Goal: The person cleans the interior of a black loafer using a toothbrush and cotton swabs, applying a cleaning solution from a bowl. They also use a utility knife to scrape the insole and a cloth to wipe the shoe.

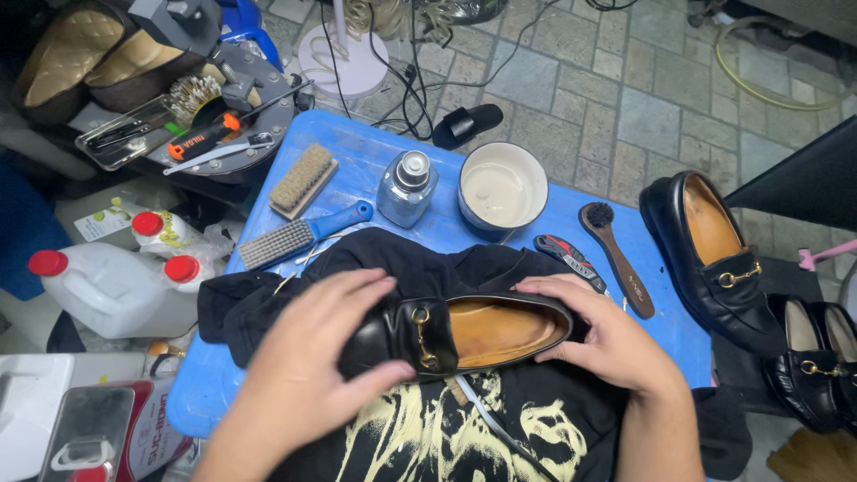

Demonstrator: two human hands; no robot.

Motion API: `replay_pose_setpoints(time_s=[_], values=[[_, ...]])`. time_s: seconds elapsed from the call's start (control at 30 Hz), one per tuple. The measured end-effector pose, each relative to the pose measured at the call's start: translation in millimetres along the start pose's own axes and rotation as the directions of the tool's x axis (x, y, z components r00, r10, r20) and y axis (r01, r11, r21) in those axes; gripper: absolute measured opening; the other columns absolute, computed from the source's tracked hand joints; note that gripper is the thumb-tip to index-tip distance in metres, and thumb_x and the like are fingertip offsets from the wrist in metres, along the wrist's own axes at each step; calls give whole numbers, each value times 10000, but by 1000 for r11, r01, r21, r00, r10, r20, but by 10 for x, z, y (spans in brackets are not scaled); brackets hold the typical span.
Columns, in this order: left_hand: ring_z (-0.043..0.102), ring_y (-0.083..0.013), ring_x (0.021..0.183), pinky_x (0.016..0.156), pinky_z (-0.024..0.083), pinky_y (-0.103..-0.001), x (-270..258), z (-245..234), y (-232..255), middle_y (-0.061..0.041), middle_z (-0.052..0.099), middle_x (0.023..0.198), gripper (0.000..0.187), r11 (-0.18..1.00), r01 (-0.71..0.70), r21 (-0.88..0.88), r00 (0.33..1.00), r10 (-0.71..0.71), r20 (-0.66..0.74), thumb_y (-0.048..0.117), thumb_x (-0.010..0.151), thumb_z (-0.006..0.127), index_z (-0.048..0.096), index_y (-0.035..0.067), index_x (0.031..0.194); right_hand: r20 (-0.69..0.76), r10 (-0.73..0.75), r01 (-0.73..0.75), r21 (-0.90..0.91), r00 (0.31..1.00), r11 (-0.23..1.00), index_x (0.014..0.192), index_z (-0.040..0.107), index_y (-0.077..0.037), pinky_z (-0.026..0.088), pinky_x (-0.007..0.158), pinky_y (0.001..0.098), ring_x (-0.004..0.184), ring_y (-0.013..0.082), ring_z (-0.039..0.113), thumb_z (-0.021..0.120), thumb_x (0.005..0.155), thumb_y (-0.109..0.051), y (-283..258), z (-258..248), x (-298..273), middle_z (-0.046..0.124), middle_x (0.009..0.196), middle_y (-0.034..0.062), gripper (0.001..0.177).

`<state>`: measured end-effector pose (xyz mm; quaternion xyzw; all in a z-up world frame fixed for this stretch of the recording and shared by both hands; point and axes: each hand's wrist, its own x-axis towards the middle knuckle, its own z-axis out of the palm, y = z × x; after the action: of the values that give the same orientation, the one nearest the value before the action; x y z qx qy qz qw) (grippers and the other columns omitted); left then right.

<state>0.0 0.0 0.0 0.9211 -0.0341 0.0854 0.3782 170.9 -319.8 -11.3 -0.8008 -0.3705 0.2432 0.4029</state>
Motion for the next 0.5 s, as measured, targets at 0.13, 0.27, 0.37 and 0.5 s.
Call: replay_pose_setpoints(time_s=[0.13,0.27,0.37,0.5], values=[[482,-390,1281,1054,326,-512,43,455,297,-208,530,1370,1068,985,-112,129,990,122,-71,359,570,901,413,-33,1435,-50,-135,138,53,990,989,1357,593,-37,361,1177,411,1381,292,534,771,722,-58,-68,24,-24,621,1406,112,660],[527,-362,1239,990,364,-505,56,520,305,-170,571,1338,992,980,-110,168,981,134,-141,299,570,896,454,-16,1400,-77,-130,137,93,988,986,1364,589,-32,364,1179,414,1392,276,528,726,750,-10,-47,40,-20,610,1419,122,629],[537,-338,1243,1006,375,-499,31,500,310,-147,577,1329,933,965,-142,221,968,182,-172,250,602,887,463,22,1402,-121,-174,191,147,977,970,1346,606,-31,368,1194,426,1400,280,523,726,760,12,-46,54,-22,623,1413,133,600],[543,-342,1248,1016,377,-496,2,439,313,-139,585,1336,945,973,-164,163,962,194,-193,253,569,885,479,31,1393,-163,-208,247,276,965,929,1335,612,-29,369,1203,436,1407,302,504,739,800,25,-20,64,-87,618,1417,145,552]])
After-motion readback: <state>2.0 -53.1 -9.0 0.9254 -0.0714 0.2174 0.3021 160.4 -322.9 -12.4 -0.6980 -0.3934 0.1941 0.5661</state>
